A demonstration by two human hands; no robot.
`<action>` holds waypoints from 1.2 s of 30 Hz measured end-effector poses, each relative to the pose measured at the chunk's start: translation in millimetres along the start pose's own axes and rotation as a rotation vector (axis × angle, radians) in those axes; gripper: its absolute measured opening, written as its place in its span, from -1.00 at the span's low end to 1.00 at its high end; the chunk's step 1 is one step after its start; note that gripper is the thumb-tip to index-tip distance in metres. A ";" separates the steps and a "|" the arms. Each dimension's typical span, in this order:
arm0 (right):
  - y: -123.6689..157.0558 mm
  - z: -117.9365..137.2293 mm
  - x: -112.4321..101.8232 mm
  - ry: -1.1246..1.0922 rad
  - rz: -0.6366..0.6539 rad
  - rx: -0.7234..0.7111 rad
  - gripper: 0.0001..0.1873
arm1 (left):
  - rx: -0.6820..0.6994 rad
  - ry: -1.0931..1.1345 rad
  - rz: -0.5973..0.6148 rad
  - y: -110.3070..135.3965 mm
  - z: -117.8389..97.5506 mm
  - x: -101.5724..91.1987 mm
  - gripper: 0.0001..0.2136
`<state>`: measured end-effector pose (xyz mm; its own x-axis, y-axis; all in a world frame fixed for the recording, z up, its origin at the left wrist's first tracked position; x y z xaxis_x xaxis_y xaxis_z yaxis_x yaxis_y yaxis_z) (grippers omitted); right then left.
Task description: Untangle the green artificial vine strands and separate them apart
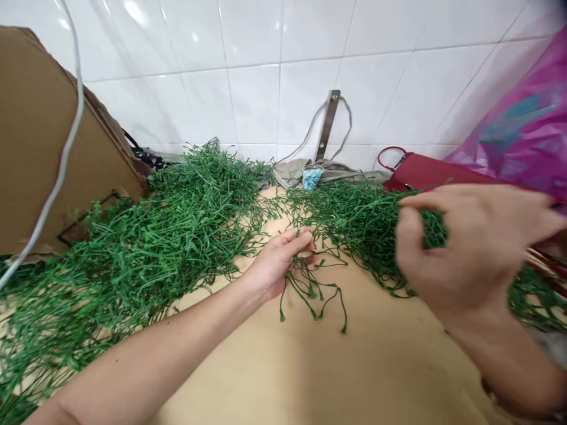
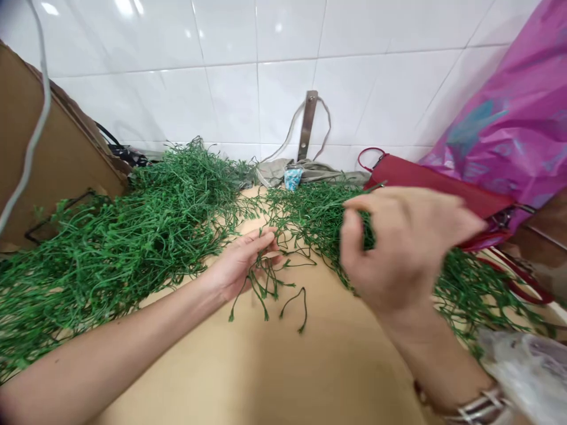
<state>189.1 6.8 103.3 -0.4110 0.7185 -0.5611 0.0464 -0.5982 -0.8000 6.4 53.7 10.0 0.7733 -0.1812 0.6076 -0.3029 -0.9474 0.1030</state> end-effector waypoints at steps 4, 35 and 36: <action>15.4 23.8 38.0 -0.198 0.081 0.145 -0.86 | 0.087 -0.040 0.065 -0.9 -2.7 1.0 -0.68; 22.7 -1.0 68.5 -1.149 0.382 0.725 -0.78 | 0.126 -0.340 0.231 1.4 -4.3 11.1 -0.65; 22.9 -0.5 68.4 -1.155 0.371 0.723 -0.78 | 0.113 -0.384 0.290 3.5 -2.4 14.3 -0.67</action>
Point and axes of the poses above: each hand's wrist, its own y-axis away from the middle knuckle, its own x-axis out of the palm, z = x × y, the point moved 5 cm from there along -y, towards the middle knuckle, and after that the axes turned 6 degrees about x, right-handed, at the moved point
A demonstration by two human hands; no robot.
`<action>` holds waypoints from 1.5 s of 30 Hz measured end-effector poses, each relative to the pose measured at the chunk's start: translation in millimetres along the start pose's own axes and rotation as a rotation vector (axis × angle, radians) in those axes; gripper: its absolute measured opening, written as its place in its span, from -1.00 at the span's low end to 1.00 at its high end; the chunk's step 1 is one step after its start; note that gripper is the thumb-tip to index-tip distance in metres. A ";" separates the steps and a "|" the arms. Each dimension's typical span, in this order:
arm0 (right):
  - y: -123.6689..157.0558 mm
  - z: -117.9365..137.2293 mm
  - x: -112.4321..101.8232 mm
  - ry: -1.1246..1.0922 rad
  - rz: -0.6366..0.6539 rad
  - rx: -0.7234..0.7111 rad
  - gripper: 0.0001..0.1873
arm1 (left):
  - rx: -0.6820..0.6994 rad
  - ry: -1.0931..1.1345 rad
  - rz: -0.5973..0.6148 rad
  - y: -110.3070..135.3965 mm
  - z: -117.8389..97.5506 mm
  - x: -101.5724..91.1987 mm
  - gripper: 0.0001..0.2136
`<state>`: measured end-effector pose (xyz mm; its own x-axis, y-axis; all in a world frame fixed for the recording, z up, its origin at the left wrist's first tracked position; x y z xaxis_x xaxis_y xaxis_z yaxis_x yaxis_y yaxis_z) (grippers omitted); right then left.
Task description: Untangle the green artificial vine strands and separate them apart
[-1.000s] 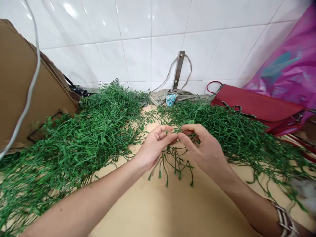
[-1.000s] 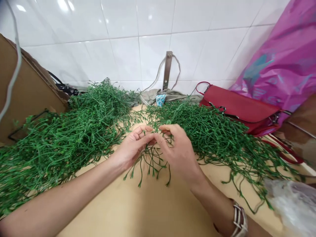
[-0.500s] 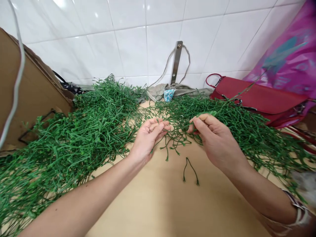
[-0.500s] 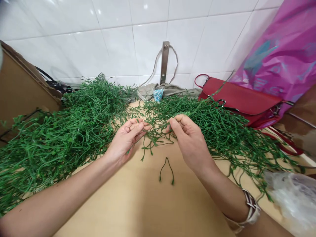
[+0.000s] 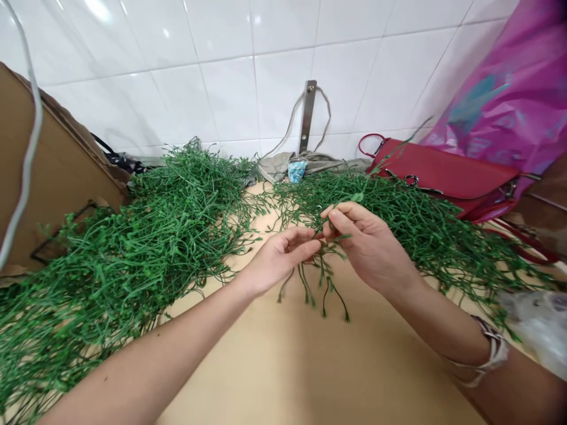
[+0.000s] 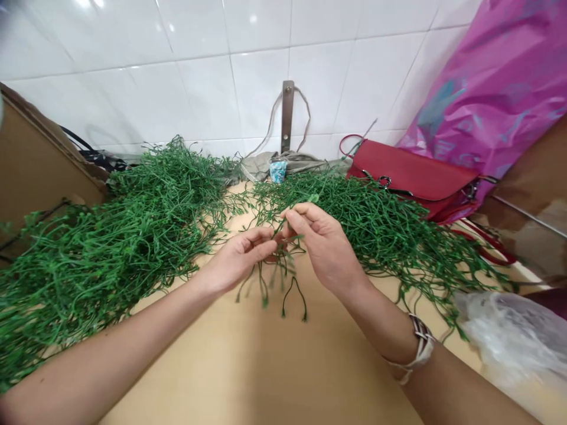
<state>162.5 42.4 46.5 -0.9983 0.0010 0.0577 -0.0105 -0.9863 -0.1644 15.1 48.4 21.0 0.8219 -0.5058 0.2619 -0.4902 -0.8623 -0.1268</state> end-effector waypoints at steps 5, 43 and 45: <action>2.8 1.3 0.1 0.011 -0.016 0.004 -0.71 | 0.056 -0.073 -0.057 0.4 -2.9 -2.2 -0.78; 5.8 3.4 8.5 0.287 0.213 0.077 -0.72 | 0.039 0.096 -0.080 1.5 -13.5 -5.3 -0.77; 5.7 7.2 7.9 0.301 0.229 0.080 -0.72 | 0.030 0.099 -0.064 1.5 -15.4 -4.2 -0.75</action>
<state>154.9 35.6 53.1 -0.9464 -0.1841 -0.2654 0.2070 -0.9764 -0.0611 6.4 49.6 34.4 0.8180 -0.4461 0.3631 -0.4277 -0.8938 -0.1347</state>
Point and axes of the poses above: each hand's wrist, its own y-axis away from the middle knuckle, its own x-axis out of the palm, z = x × y, the point moved 5 cm from there along -y, towards the middle knuckle, and after that the axes turned 6 degrees about x, right-handed, at the moved point
